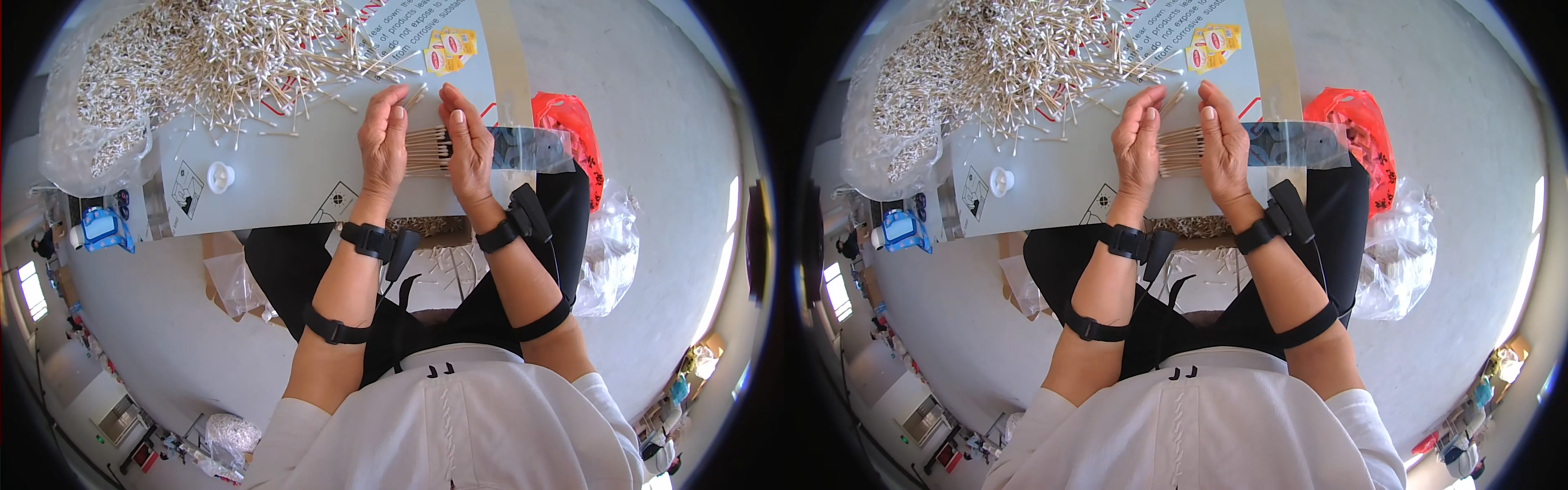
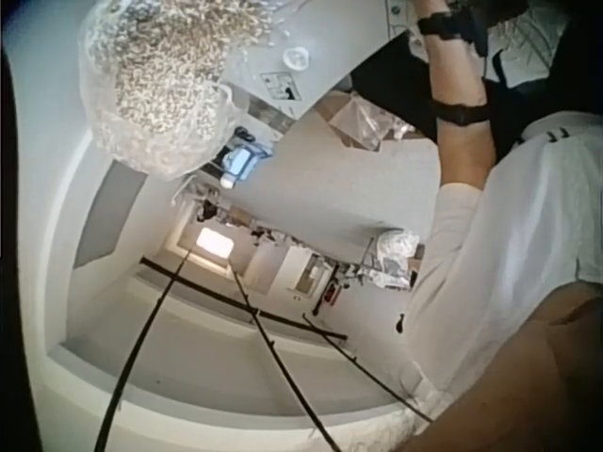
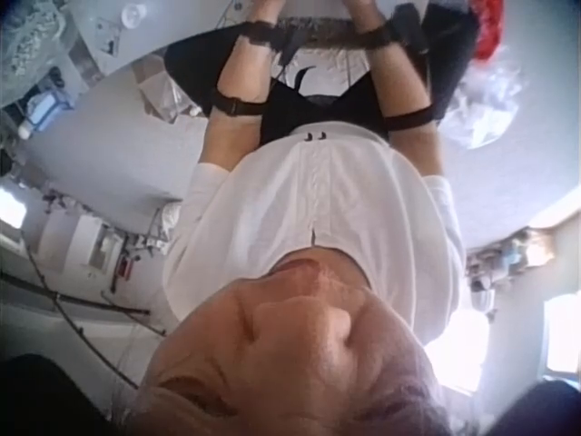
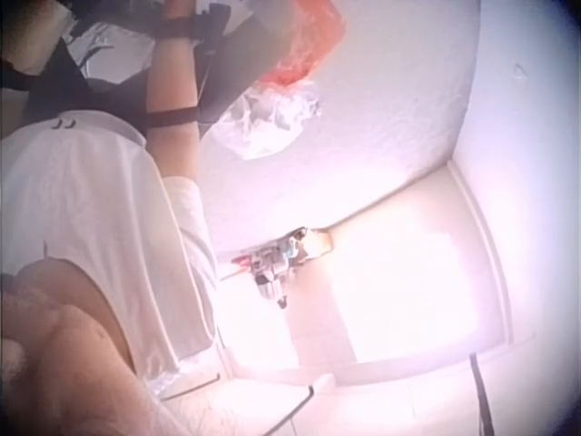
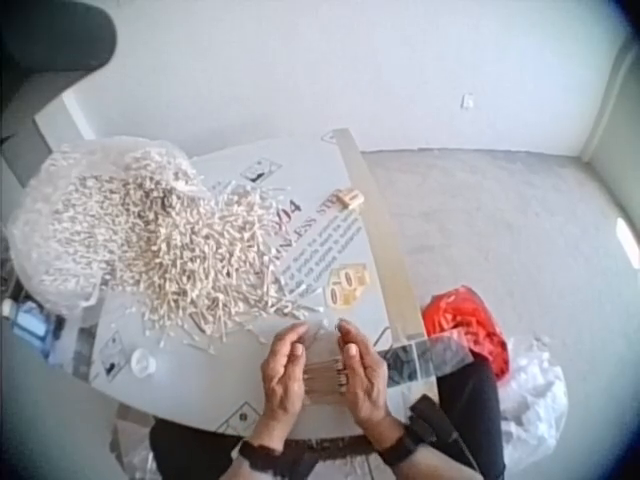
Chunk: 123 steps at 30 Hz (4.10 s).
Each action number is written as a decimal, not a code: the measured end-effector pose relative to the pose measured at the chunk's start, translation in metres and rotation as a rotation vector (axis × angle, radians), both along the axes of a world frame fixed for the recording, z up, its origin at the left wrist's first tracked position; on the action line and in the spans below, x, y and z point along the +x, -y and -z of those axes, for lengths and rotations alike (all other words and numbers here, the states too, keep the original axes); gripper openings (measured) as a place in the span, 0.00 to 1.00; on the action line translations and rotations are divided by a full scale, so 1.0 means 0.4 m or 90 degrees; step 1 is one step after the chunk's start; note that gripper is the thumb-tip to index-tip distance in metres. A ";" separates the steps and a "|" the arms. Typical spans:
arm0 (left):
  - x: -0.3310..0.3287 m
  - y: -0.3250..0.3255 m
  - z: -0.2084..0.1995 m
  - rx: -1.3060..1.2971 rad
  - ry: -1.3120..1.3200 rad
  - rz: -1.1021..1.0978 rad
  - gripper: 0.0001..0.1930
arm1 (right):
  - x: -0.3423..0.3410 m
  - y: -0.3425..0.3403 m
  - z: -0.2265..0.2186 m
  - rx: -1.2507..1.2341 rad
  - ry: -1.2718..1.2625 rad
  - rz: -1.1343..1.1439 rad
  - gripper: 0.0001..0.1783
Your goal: Sorting and packaging cotton swabs into containers and bags at a workstation.
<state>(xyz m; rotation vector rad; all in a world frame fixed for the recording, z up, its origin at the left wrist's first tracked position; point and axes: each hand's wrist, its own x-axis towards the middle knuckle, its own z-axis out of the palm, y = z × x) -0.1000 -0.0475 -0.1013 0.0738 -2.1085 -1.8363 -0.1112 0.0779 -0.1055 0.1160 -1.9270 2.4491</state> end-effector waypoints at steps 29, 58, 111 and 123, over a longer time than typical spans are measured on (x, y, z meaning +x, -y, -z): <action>0.056 -0.018 -0.053 -0.620 0.112 -0.017 0.28 | -0.017 -0.026 -0.093 0.789 -0.142 -0.080 0.11; 0.130 -0.063 -0.058 -0.731 0.113 0.117 0.47 | 0.016 -0.093 -0.018 -0.032 0.071 -0.002 0.21; 0.045 -0.056 0.015 0.344 -0.023 -0.030 0.37 | 0.008 -0.028 0.017 0.020 -0.057 0.004 0.26; 0.114 -0.023 -0.064 -0.694 0.057 0.141 0.41 | 0.024 -0.112 -0.007 -0.133 0.087 0.080 0.26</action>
